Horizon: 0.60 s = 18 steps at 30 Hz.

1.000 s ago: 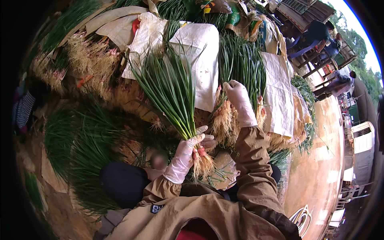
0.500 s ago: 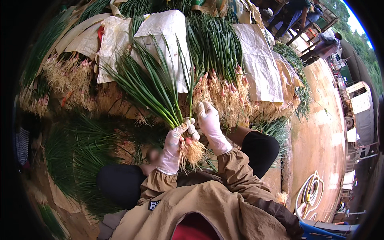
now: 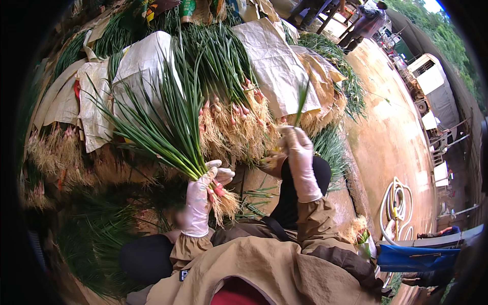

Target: The person bundles green onions together by hand, wrapping several stalks into groups and then placing them onto a larger pile.

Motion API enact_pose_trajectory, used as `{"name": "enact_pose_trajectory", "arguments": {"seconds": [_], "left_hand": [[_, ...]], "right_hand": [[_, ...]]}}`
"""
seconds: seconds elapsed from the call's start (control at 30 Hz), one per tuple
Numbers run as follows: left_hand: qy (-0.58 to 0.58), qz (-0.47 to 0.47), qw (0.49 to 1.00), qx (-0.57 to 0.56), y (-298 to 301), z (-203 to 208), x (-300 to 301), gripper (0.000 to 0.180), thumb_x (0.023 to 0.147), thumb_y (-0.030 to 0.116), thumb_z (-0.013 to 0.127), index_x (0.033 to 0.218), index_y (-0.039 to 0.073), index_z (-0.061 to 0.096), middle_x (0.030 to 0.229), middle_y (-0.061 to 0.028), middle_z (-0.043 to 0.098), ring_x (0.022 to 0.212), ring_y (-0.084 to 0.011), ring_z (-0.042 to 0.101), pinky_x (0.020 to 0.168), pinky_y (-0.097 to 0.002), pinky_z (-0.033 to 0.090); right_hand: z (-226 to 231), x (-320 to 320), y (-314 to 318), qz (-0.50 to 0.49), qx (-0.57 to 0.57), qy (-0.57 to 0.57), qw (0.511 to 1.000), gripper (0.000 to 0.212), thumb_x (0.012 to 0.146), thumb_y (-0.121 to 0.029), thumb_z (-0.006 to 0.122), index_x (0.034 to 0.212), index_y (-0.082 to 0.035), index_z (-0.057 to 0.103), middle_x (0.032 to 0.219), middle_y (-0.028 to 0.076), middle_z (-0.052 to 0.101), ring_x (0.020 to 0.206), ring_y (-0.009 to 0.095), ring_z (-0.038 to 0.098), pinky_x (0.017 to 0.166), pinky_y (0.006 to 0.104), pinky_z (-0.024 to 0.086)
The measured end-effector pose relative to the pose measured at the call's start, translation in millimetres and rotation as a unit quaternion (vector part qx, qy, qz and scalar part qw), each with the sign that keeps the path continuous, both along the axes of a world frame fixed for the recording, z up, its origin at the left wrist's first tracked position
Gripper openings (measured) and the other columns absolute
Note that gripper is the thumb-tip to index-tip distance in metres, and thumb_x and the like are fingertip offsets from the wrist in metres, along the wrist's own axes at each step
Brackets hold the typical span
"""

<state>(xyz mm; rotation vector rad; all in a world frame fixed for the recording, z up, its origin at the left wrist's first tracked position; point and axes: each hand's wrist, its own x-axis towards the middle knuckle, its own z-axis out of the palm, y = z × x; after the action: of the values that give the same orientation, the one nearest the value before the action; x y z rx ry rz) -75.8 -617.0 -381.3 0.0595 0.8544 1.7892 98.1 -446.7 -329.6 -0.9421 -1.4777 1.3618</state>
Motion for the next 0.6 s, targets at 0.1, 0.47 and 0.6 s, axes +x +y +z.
{"name": "enact_pose_trajectory", "arguments": {"seconds": [0.1, 0.47, 0.6], "left_hand": [[0.056, -0.024, 0.998, 0.026, -7, -18, -17, 0.029, 0.096, 0.010, 0.052, 0.121, -0.005, 0.055, 0.070, -0.0092, 0.062, 0.066, -0.0234, 0.065, 0.066, -0.0333, 0.055], [0.094, -0.001, 0.996, -0.008, -6, -1, -27, 0.036, 0.095, 0.016, 0.053, 0.126, -0.002, 0.056, 0.065, -0.0042, 0.057, 0.064, -0.0195, 0.064, 0.061, -0.0263, 0.048], [0.057, -0.015, 0.998, 0.031, -6, -10, -28, 0.038, 0.094, 0.012, 0.054, 0.129, -0.003, 0.052, 0.076, -0.0098, 0.066, 0.074, -0.0242, 0.069, 0.073, -0.0329, 0.055]], "right_hand": [[7, 119, 56, -0.178, 0.040, -0.119, 0.976, 0.023, 0.094, -0.031, 0.064, 0.099, -0.010, 0.072, 0.063, -0.004, 0.059, 0.049, 0.003, 0.044, 0.047, 0.0189, 0.033], [15, -43, 77, 0.036, 0.316, -0.466, 0.826, 0.024, 0.091, -0.030, 0.065, 0.103, -0.010, 0.070, 0.084, 0.006, 0.070, 0.071, 0.016, 0.064, 0.067, 0.0284, 0.052], [3, -90, 99, 0.055, 0.203, -0.509, 0.834, 0.036, 0.089, -0.043, 0.063, 0.100, -0.010, 0.071, 0.084, 0.013, 0.071, 0.071, 0.027, 0.068, 0.070, 0.0381, 0.052]]}}
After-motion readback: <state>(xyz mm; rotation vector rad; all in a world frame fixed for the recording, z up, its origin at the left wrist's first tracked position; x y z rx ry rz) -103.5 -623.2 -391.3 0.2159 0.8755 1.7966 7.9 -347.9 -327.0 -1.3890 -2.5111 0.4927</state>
